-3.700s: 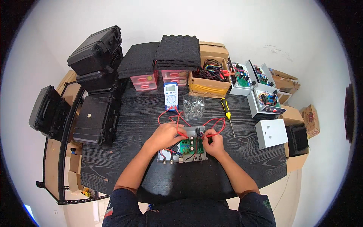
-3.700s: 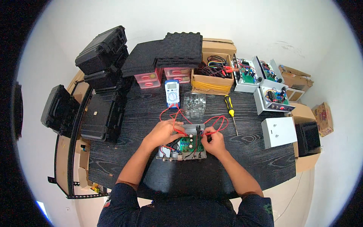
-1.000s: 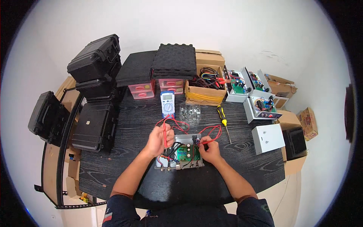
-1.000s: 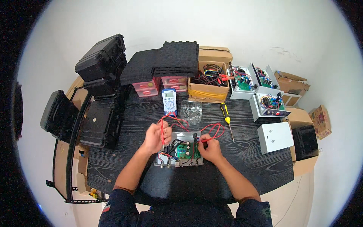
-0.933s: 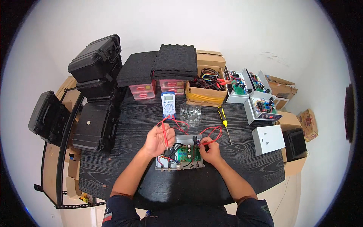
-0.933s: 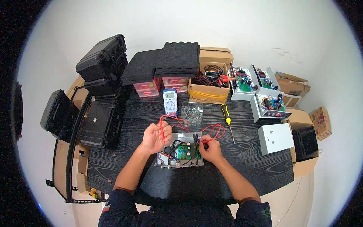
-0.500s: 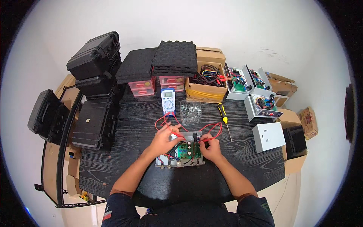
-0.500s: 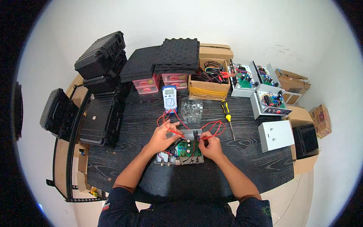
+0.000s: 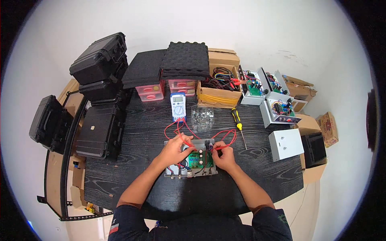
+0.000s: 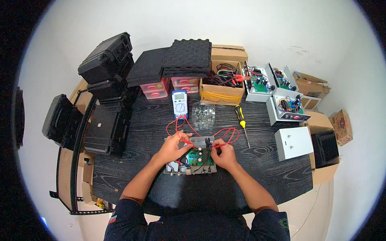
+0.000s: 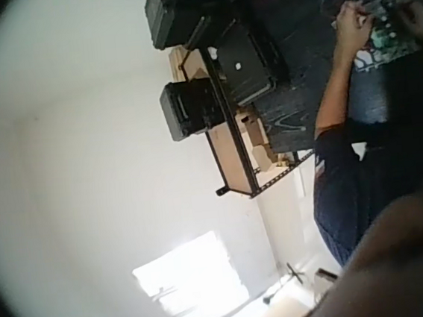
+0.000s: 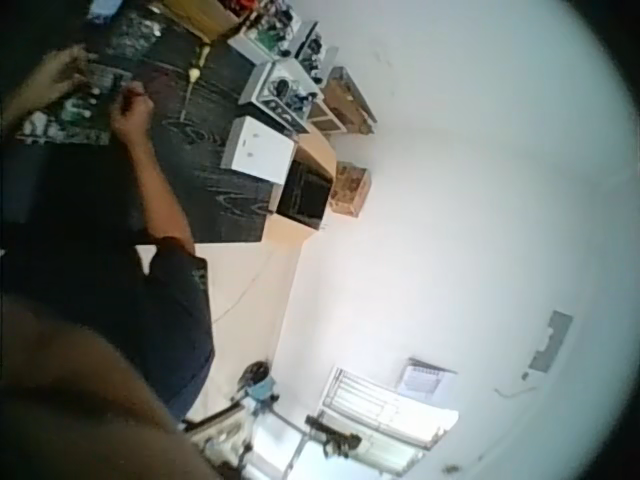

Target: The person works on a small electronic device with a green circuit board inside a metal casing. They use a yellow screwdriver to tighten screws on the casing and a multimeter to test electrical connections on the board. The person handles wires and components within the device throughout the process.

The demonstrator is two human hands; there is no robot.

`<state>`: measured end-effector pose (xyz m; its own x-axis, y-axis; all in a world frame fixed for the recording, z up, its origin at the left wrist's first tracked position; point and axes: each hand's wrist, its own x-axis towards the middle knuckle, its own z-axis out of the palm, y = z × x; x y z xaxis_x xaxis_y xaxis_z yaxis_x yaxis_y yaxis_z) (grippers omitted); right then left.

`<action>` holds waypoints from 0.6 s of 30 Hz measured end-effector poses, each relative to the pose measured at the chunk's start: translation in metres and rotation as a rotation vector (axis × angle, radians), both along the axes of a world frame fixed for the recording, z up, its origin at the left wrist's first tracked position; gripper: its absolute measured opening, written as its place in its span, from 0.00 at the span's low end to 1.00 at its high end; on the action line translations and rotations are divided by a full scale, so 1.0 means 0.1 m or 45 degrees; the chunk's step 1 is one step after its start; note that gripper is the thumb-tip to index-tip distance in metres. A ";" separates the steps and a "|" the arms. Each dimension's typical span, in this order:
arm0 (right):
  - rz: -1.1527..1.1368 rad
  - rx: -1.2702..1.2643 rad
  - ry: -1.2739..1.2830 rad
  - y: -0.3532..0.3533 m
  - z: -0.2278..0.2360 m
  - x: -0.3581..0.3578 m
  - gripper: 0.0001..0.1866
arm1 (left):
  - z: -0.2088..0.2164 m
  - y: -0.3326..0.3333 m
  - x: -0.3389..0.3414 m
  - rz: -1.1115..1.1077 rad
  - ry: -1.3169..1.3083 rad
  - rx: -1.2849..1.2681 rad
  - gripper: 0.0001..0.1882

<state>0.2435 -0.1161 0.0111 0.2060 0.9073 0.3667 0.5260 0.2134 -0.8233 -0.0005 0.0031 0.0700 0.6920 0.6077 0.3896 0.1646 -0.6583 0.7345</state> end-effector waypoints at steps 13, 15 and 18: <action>-0.009 0.012 -0.002 0.01 -0.03 0.02 0.07 | -0.07 0.03 0.01 -0.051 -0.058 0.005 0.11; -0.012 0.031 -0.024 -0.01 0.04 0.00 0.07 | -0.02 0.01 -0.01 -0.039 0.011 0.081 0.11; 0.018 0.107 -0.002 0.02 -0.06 0.00 0.07 | -0.01 -0.01 -0.02 -0.037 0.008 -0.044 0.10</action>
<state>0.2438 -0.1141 0.0049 0.1930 0.8760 0.4419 0.5237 0.2889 -0.8014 -0.0026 0.0022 0.0689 0.7118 0.6005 0.3643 0.1507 -0.6371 0.7559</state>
